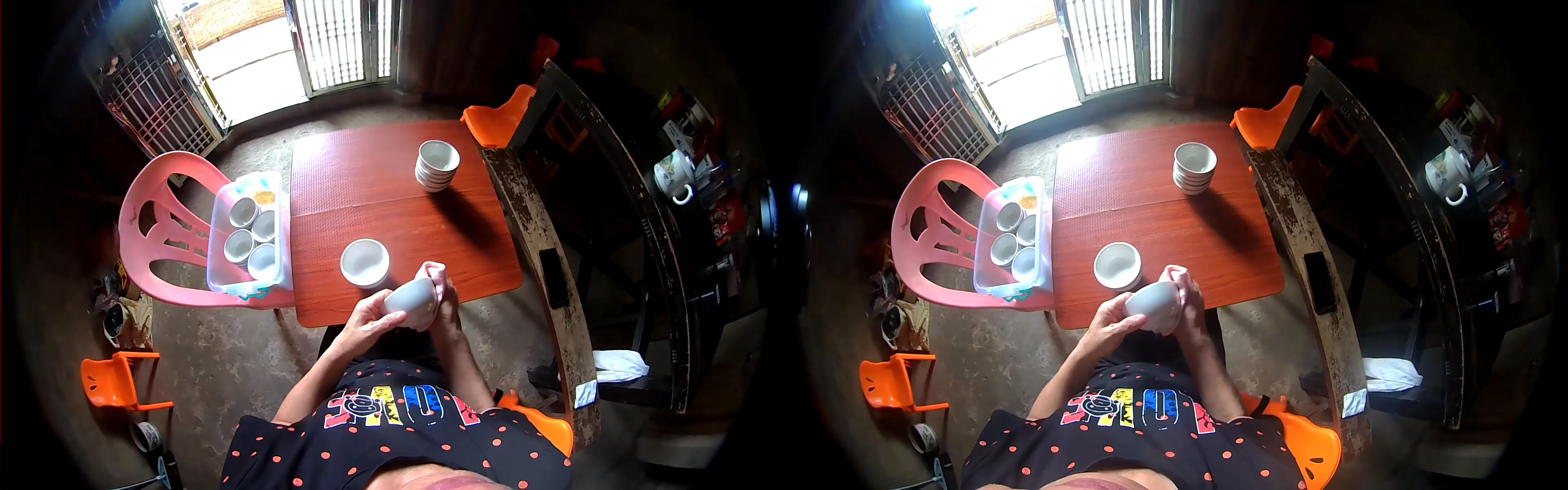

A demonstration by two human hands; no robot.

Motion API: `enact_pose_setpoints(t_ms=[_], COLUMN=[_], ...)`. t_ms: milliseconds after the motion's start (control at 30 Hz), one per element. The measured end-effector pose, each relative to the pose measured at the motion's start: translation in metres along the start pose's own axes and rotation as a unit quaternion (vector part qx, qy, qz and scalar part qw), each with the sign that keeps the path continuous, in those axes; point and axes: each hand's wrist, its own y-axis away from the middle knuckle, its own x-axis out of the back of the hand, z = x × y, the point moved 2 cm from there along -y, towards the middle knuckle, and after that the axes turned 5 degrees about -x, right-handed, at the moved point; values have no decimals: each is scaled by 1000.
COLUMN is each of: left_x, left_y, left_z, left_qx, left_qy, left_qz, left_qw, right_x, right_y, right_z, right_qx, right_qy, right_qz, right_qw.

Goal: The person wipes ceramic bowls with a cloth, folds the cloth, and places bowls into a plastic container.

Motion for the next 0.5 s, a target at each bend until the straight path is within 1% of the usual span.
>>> enact_pose_setpoints(t_ms=[33, 67, 100, 133, 167, 200, 233, 267, 333, 367, 400, 433, 467, 500], left_x=[0, -2, -4, -3, 3, 8, 12, 7, -5, 3, 8, 13, 14, 1], left_y=[0, -1, -2, -3, -3, -3, -2, -2, -2, -2, 0, 1, 0, -1], left_z=[-1, -3, -4, -5, -4, -4, -6, -3, 9, 5, 4, 5, 8, 13], left_qx=[-8, -18, -29, -18, -7, 3, -6, -14, -30, -16, 1, 18, 34, 21], left_qy=[-34, -66, -97, -71, -45, -21, 35, 68, 129, 108, 62, 16, -31, -23], left_qz=[-12, -25, -40, -35, -31, -26, -18, 1, 39, -1, -27, -52, -78, -54], left_qw=[999, 997, 994, 997, 998, 999, 999, 998, 990, 994, 998, 998, 996, 998], right_x=[-6, -12, -17, -25, -34, -27, -24, -20, -9, -5, -14, -20, -25, -27], right_y=[1, 3, 4, 3, 13, 14, 11, 8, 1, 0, 7, 16, 21, 22], right_z=[-11, -21, -32, -29, -45, -35, -30, -24, -7, -2, -18, -40, -53, -53], right_qx=[55, 131, 212, 393, 256, 122, 95, 64, 83, 92, 73, 53, 33, 61], right_qy=[158, 323, 447, 616, 500, 298, 150, -2, 28, 41, 151, 259, 363, 369], right_qz=[-45, -69, -76, -68, -41, -28, -29, -29, 45, 83, 42, 1, -43, -48], right_qw=[985, 935, 866, 679, 826, 946, 984, 998, 995, 991, 985, 964, 930, 926])
